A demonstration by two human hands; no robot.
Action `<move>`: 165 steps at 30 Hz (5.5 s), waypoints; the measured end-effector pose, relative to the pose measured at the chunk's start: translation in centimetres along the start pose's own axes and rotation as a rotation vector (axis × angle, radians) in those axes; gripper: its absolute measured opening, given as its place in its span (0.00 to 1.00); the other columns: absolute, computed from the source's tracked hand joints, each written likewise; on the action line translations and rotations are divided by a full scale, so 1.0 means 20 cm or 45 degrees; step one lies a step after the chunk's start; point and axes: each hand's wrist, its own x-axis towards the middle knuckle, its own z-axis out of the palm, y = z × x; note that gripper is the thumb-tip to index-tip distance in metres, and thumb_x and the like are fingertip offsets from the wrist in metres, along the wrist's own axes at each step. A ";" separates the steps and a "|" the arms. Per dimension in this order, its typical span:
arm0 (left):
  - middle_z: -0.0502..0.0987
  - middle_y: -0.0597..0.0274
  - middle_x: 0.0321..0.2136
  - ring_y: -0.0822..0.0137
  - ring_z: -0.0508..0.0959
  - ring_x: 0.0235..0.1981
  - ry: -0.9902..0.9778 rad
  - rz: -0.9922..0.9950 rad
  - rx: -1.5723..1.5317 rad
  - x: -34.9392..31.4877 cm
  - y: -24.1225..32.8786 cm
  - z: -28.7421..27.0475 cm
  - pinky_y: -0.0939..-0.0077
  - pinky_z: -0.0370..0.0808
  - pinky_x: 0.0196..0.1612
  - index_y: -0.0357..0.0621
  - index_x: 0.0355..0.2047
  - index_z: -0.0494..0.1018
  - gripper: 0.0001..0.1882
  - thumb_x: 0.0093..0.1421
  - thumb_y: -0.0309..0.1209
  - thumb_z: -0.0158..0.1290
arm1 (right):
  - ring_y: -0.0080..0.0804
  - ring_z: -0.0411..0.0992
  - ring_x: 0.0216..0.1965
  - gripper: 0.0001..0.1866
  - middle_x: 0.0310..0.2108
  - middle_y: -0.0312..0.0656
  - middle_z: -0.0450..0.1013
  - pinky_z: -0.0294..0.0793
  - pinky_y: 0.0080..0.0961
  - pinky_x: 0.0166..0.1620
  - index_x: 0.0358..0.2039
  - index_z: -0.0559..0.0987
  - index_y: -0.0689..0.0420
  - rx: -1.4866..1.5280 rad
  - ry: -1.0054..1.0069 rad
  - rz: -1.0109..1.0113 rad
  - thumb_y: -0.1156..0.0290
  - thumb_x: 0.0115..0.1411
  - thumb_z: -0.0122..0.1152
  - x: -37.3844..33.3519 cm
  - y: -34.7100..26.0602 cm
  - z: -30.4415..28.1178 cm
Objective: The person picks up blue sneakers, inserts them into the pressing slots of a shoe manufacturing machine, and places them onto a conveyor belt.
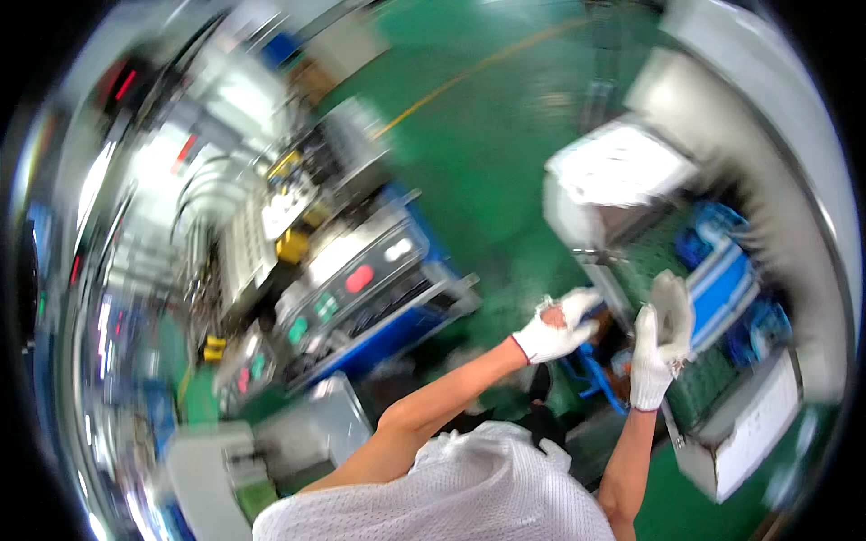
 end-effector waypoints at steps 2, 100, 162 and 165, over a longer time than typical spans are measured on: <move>0.76 0.45 0.56 0.48 0.76 0.58 -0.120 -0.598 0.175 -0.61 -0.24 -0.20 0.57 0.72 0.59 0.41 0.60 0.70 0.28 0.64 0.43 0.53 | 0.36 0.74 0.54 0.29 0.55 0.47 0.74 0.74 0.34 0.56 0.63 0.70 0.63 0.087 -0.585 0.610 0.69 0.63 0.66 -0.21 0.28 0.23; 0.75 0.49 0.49 0.52 0.78 0.49 1.880 -1.192 1.008 -3.17 -0.01 -2.76 0.62 0.75 0.53 0.42 0.55 0.71 0.32 0.49 0.29 0.68 | 0.27 0.79 0.34 0.16 0.38 0.37 0.80 0.82 0.26 0.39 0.48 0.79 0.57 0.505 -1.861 1.198 0.73 0.59 0.67 -1.91 -1.08 3.48; 0.78 0.51 0.49 0.47 0.76 0.52 2.413 -2.145 0.523 -5.03 0.14 -0.03 0.53 0.71 0.57 0.46 0.50 0.76 0.14 0.65 0.33 0.54 | 0.46 0.69 0.63 0.51 0.59 0.57 0.71 0.65 0.35 0.66 0.71 0.54 0.61 -0.936 -3.653 -1.280 0.48 0.57 0.68 -3.54 -0.06 1.99; 0.75 0.54 0.55 0.50 0.73 0.58 2.084 -2.329 1.040 -5.76 0.14 -0.14 0.50 0.68 0.60 0.52 0.57 0.71 0.18 0.67 0.30 0.49 | 0.39 0.67 0.66 0.36 0.66 0.52 0.65 0.67 0.35 0.65 0.70 0.58 0.66 -1.159 -3.317 -0.850 0.66 0.67 0.60 -3.27 0.02 2.17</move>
